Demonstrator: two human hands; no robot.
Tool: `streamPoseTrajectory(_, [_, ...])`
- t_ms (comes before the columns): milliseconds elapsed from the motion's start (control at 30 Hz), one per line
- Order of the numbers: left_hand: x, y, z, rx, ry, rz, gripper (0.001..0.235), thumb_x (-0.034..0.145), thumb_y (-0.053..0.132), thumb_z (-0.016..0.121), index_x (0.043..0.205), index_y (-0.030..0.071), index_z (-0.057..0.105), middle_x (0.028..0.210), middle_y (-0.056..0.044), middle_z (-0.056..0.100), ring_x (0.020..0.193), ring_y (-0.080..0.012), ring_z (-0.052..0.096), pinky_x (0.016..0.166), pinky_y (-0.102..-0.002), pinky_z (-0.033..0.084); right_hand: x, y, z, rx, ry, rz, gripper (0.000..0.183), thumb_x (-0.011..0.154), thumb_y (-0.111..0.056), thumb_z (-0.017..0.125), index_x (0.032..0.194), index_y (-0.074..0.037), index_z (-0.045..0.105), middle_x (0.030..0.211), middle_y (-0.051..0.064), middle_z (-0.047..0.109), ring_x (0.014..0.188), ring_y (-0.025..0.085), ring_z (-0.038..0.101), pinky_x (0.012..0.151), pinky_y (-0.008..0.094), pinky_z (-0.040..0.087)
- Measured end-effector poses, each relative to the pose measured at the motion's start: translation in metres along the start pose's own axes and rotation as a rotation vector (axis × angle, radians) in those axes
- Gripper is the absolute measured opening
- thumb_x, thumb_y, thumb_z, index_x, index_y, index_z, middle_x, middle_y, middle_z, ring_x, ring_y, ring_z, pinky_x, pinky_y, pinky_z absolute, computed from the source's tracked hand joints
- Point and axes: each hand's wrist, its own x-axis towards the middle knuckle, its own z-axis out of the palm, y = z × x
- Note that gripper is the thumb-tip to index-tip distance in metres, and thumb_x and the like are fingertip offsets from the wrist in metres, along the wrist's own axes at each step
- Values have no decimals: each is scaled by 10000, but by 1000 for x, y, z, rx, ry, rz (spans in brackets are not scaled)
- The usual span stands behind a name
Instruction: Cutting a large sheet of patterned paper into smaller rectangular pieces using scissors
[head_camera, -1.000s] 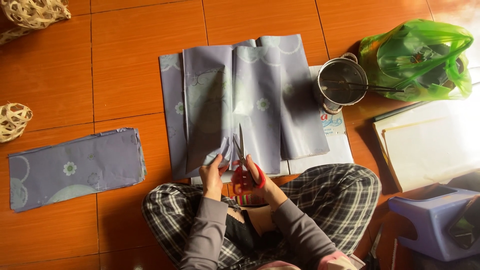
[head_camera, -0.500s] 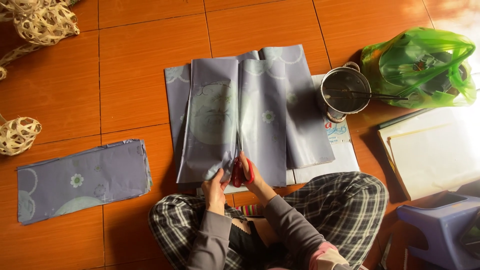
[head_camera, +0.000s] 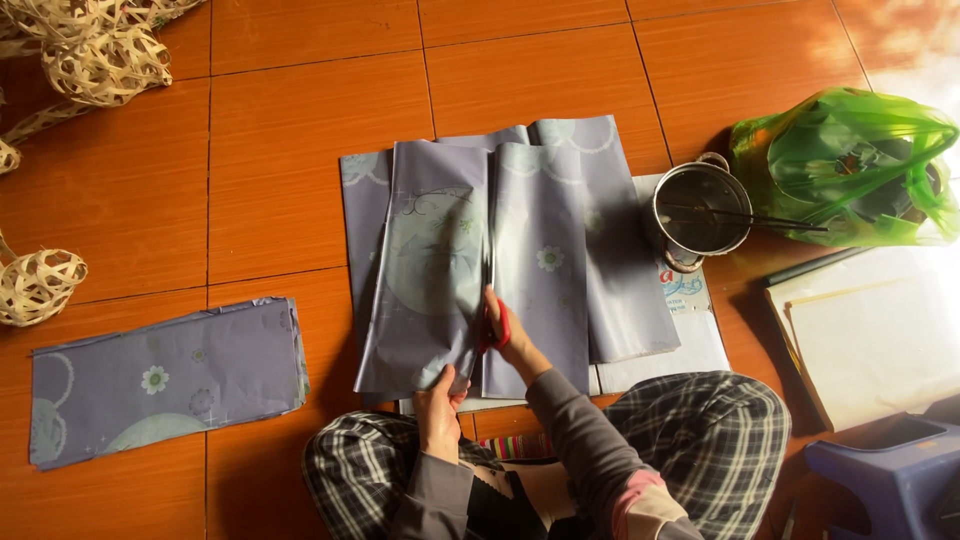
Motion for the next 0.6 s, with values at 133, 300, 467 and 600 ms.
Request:
streamPoseTrajectory(133, [-6, 2, -1, -12, -23, -4, 102, 811, 59, 784, 811, -24, 724, 795, -126, 713, 700, -255, 675, 653, -373, 600, 31, -6, -8, -17, -51, -124, 667, 991, -595, 316, 516, -129, 364, 396, 64, 430, 381, 164, 440, 418, 264, 314])
streamPoseTrajectory(300, [4, -5, 1, -37, -4, -31, 176, 784, 50, 788, 938, -9, 728, 888, -134, 731, 717, -278, 688, 619, -353, 586, 75, 36, -2, 55, 227, -80, 520, 889, -584, 595, 646, -203, 339, 567, -88, 333, 518, 52, 305, 462, 245, 232])
streamPoseTrajectory(467, [-4, 2, 1, -42, 38, -44, 168, 794, 54, 787, 902, -56, 718, 871, -135, 710, 712, -274, 674, 644, -363, 595, 57, -32, -2, -150, 27, -94, 748, 949, -614, 349, 414, -94, 409, 311, 97, 438, 281, 164, 420, 359, 226, 313])
streamPoseTrajectory(600, [-17, 13, 8, -22, 54, -51, 187, 781, 62, 801, 813, -90, 697, 766, -136, 654, 699, -255, 634, 654, -398, 632, 132, 10, -12, -68, 236, -77, 548, 893, -639, 533, 667, -181, 332, 580, -48, 351, 516, 81, 361, 479, 261, 320])
